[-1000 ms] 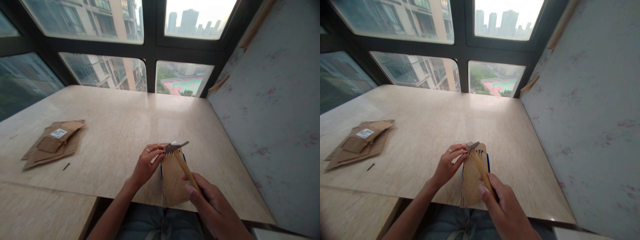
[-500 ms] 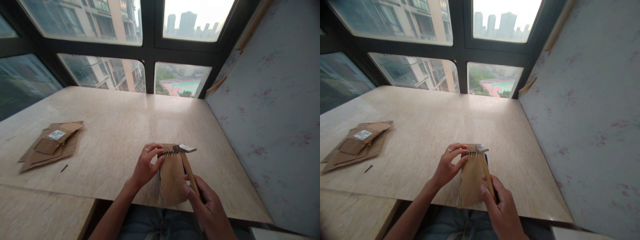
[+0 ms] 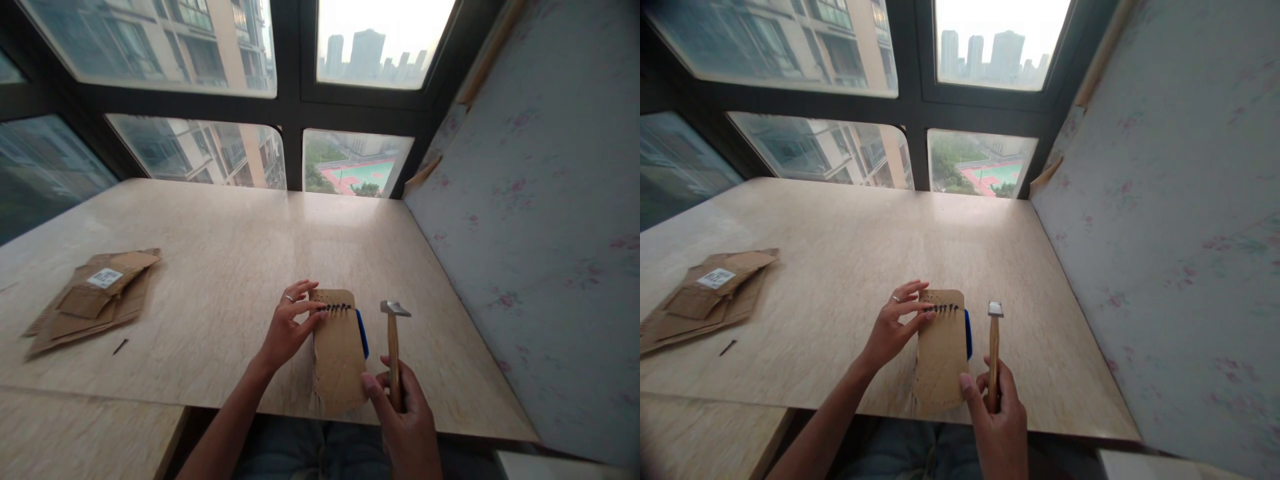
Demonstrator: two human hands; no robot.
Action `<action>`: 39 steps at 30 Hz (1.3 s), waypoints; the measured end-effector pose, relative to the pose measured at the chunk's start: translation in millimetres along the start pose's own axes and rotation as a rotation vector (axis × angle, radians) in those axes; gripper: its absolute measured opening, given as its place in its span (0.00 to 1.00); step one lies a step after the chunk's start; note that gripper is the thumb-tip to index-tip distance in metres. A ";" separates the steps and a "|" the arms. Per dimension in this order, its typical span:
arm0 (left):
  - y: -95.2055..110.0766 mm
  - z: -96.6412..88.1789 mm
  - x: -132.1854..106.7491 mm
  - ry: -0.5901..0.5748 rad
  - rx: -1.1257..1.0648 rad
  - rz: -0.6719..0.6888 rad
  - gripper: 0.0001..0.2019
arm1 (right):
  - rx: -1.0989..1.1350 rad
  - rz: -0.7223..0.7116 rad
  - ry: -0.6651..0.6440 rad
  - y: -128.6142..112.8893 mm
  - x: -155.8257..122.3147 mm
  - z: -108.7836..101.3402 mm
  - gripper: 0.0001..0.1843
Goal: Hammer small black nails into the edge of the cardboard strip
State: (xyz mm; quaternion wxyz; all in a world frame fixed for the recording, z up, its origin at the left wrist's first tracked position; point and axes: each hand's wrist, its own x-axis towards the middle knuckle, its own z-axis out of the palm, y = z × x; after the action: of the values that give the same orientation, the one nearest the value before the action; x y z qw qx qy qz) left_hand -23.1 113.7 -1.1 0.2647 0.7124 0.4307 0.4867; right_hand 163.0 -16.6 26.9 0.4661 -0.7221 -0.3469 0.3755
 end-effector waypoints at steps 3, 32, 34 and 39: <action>-0.6 0.1 0.9 -0.010 -0.017 -0.024 0.04 | 0.046 0.066 -0.017 2.2 -0.1 2.6 0.33; 5.4 -3.0 7.1 -0.105 -0.126 -0.244 0.05 | 0.167 0.065 0.011 2.3 1.8 6.4 0.31; 4.9 -3.2 8.0 -0.101 -0.133 -0.247 0.05 | 0.180 0.071 0.007 3.6 2.2 6.3 0.31; 3.2 -5.0 9.9 -0.123 -0.150 -0.252 0.05 | 0.183 0.073 0.013 6.5 2.8 6.6 0.32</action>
State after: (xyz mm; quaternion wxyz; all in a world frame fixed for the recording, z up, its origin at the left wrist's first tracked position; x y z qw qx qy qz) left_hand -25.0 120.5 8.0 0.4022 0.6594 0.4619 0.4359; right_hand 159.6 -13.6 18.4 0.5182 -0.6912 -0.2816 0.4177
